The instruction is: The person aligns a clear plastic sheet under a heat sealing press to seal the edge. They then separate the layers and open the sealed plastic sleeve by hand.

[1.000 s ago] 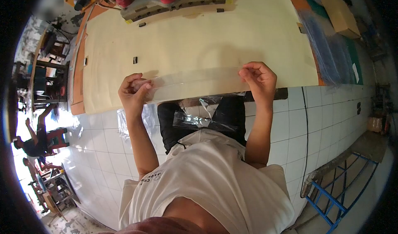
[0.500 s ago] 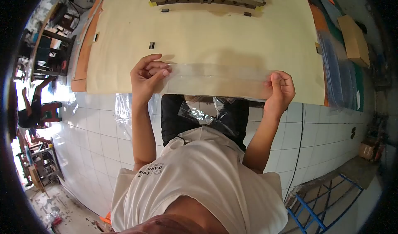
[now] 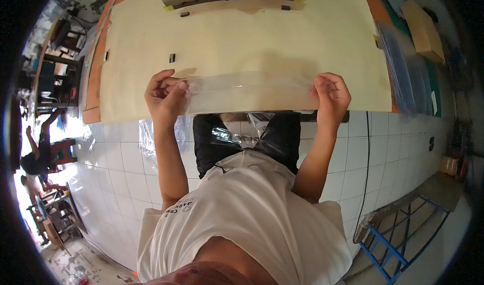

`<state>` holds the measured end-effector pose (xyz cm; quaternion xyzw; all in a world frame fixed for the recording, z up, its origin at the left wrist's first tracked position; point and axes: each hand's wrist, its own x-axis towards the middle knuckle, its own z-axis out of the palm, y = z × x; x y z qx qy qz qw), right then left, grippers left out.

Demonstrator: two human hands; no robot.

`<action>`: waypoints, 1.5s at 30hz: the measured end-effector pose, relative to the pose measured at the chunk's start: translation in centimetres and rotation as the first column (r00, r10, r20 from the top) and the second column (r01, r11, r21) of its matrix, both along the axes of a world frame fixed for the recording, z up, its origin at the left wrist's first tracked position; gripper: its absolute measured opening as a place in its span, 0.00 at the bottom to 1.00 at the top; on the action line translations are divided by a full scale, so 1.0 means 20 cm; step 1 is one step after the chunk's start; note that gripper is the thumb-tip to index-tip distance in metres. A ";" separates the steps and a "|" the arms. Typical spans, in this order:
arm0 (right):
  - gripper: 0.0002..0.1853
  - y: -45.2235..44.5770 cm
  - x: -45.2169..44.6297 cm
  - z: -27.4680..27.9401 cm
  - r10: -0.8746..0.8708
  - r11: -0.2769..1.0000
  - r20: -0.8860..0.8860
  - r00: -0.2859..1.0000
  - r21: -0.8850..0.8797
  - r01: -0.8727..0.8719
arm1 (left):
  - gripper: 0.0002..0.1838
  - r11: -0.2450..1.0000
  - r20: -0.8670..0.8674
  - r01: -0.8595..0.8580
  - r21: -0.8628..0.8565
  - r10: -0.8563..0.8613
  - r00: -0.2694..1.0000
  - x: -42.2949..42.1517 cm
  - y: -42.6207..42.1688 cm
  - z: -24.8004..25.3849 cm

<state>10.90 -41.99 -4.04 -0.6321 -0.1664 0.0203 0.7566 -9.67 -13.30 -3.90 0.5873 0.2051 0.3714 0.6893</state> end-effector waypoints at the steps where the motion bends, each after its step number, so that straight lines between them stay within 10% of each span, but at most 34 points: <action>1: 0.09 0.00 -0.01 0.00 0.014 1.000 0.014 1.000 -0.028 -0.014 | 0.17 1.000 -0.003 0.011 -0.002 -0.011 1.000 0.00 0.00 0.00; 22: 0.12 0.12 -0.05 0.06 0.273 0.962 -0.078 0.959 0.051 -0.270 | 0.17 0.932 -0.006 -0.336 0.134 0.340 0.940 0.09 -0.09 0.04; 24: 0.11 0.12 -0.06 0.04 0.253 0.966 -0.093 0.963 0.079 -0.246 | 0.20 0.186 0.197 -0.483 0.855 0.745 0.637 0.09 -0.15 0.04; 25: 0.10 0.13 -0.06 0.03 0.235 0.969 -0.102 0.967 0.102 -0.225 | 0.17 0.163 0.273 -0.541 0.825 0.723 0.634 0.09 -0.20 0.04; 31: 0.10 0.13 -0.09 0.03 0.191 0.981 -0.085 0.978 0.037 -0.188 | 0.07 0.721 -0.201 0.052 0.691 0.122 0.972 0.15 -0.47 0.21; 40: 0.10 0.13 -0.10 0.03 0.171 0.984 -0.075 0.982 -0.037 -0.174 | 0.17 0.475 -0.317 0.246 0.845 0.074 0.946 0.36 -0.49 0.17; 42: 0.10 0.13 -0.10 0.03 0.173 0.983 -0.068 0.983 -0.044 -0.176 | 0.14 0.752 -0.345 0.314 0.579 -0.122 0.930 0.39 -0.49 0.12; 45: 0.10 0.13 -0.09 0.02 0.181 0.982 -0.043 0.983 -0.045 -0.183 | 0.10 0.802 -0.276 0.337 0.494 -0.222 0.935 0.40 -0.45 0.05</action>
